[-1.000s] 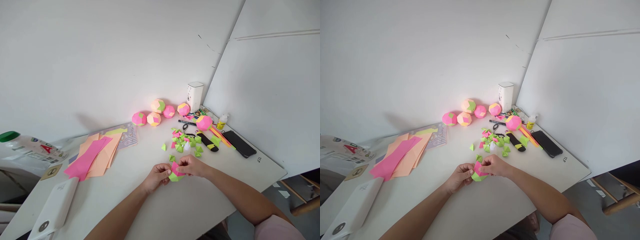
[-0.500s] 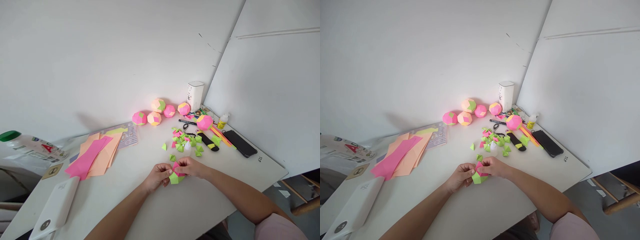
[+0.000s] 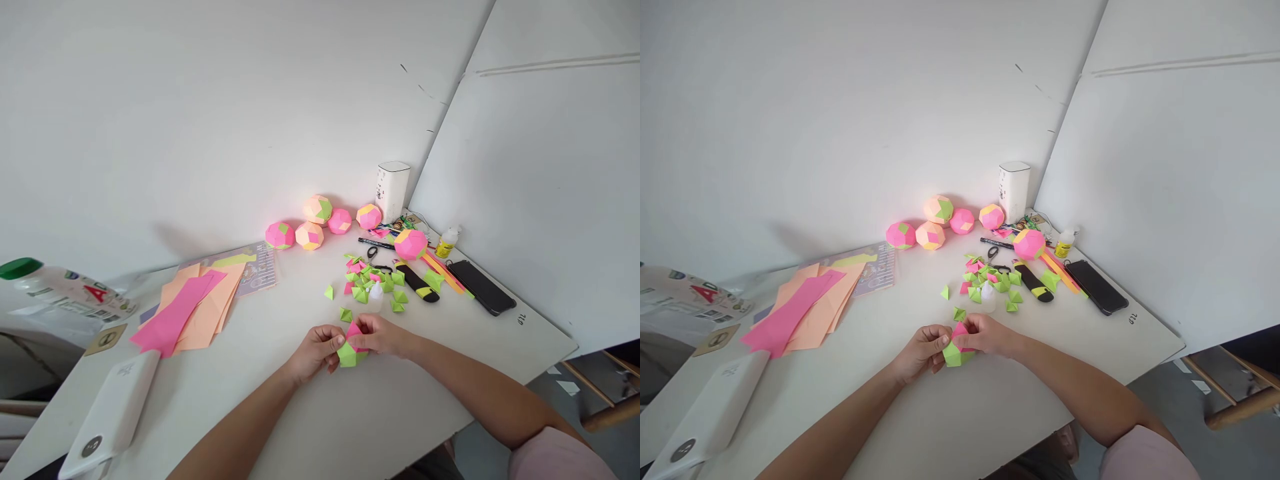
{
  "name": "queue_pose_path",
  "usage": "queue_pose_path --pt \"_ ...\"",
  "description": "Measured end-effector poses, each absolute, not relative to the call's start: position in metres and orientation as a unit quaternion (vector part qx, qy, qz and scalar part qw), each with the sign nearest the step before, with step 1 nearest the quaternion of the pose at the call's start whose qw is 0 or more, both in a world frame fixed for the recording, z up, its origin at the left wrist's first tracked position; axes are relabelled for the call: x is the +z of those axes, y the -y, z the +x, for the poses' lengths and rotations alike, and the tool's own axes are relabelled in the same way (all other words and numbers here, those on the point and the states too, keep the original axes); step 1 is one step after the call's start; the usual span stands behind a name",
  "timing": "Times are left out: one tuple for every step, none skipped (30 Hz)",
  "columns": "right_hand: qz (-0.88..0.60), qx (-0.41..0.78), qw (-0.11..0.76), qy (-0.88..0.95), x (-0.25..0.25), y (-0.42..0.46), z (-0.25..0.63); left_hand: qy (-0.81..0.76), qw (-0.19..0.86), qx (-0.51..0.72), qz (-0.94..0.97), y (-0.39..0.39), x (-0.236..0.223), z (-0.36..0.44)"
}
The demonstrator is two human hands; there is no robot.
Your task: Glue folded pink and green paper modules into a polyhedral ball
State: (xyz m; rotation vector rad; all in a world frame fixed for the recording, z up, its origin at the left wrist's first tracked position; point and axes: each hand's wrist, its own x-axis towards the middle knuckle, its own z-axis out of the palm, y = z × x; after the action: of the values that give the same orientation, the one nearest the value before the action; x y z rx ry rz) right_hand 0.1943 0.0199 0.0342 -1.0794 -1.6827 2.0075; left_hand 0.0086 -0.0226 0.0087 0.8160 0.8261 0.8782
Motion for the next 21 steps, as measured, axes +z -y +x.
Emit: queue_pose_path --pt "-0.382 0.705 0.153 0.578 0.0335 -0.0198 0.1937 -0.38 0.746 0.399 0.374 0.0225 0.0087 0.0085" --pt "-0.385 0.71 0.152 0.57 0.0329 -0.0197 0.1933 -0.381 0.747 0.396 0.374 0.0223 0.0087 0.0084" --pt "-0.385 0.715 0.15 0.564 0.0325 -0.0199 0.193 -0.379 0.749 0.393 0.375 0.0222 0.0085 0.0083" --pt "-0.384 0.719 0.15 0.56 0.0323 -0.02 0.1928 -0.377 0.75 0.39 0.377 0.0221 0.0084 0.0082" --pt "-0.382 0.722 0.151 0.557 0.0324 -0.0203 0.1928 -0.376 0.752 0.388 0.377 0.022 0.0082 0.008" --pt "-0.379 0.723 0.154 0.557 0.0325 -0.0205 0.1929 -0.377 0.752 0.385 0.379 0.022 0.008 0.0079" --pt "-0.376 0.722 0.157 0.559 0.0328 -0.0206 0.193 -0.378 0.752 0.382 0.381 0.0221 0.008 0.0078" --pt "-0.374 0.72 0.16 0.563 0.0331 -0.0207 0.1932 -0.38 0.752 0.378 0.384 0.0221 0.008 0.0076" --pt "-0.371 0.718 0.161 0.567 0.0331 -0.0207 0.1935 -0.382 0.751 0.375 0.387 0.0222 0.008 0.0075" --pt "-0.366 0.717 0.162 0.571 0.033 -0.0206 0.1937 -0.383 0.75 0.372 0.39 0.0222 0.0081 0.0073" --pt "-0.36 0.717 0.162 0.575 0.0325 -0.0205 0.1939 -0.384 0.75 0.369 0.393 0.0222 0.0081 0.0072" --pt "-0.356 0.716 0.161 0.578 0.0317 -0.0205 0.1941 -0.385 0.749 0.367 0.395 0.0222 0.0081 0.0071" --pt "-0.354 0.714 0.161 0.582 0.0307 -0.0205 0.1942 -0.385 0.749 0.365 0.397 0.0222 0.0081 0.0069" --pt "-0.353 0.711 0.162 0.586 0.0295 -0.0205 0.1942 -0.385 0.749 0.363 0.398 0.0222 0.0079 0.0068" --pt "-0.351 0.707 0.163 0.591 0.0283 -0.0205 0.1942 -0.384 0.75 0.362 0.399 0.0221 0.0077 0.0066" --pt "-0.351 0.703 0.165 0.596 0.0271 -0.0206 0.1942 -0.382 0.75 0.362 0.4 0.0221 0.0074 0.0065" --pt "-0.35 0.701 0.165 0.599 0.026 -0.0207 0.1942 -0.381 0.751 0.361 0.401 0.0221 0.0072 0.0064" --pt "-0.351 0.7 0.165 0.6 0.0251 -0.0208 0.1943 -0.381 0.75 0.361 0.402 0.0221 0.0069 0.0063" --pt "-0.351 0.7 0.163 0.6 0.0245 -0.0208 0.1944 -0.381 0.75 0.36 0.403 0.0221 0.0068 0.0063" --pt "-0.352 0.7 0.161 0.599 0.024 -0.0208 0.1946 -0.382 0.749 0.36 0.405 0.0221 0.0066 0.0063" --pt "-0.354 0.7 0.159 0.599 0.0237 -0.0208 0.1947 -0.384 0.748 0.359 0.406 0.0222 0.0066 0.0063"
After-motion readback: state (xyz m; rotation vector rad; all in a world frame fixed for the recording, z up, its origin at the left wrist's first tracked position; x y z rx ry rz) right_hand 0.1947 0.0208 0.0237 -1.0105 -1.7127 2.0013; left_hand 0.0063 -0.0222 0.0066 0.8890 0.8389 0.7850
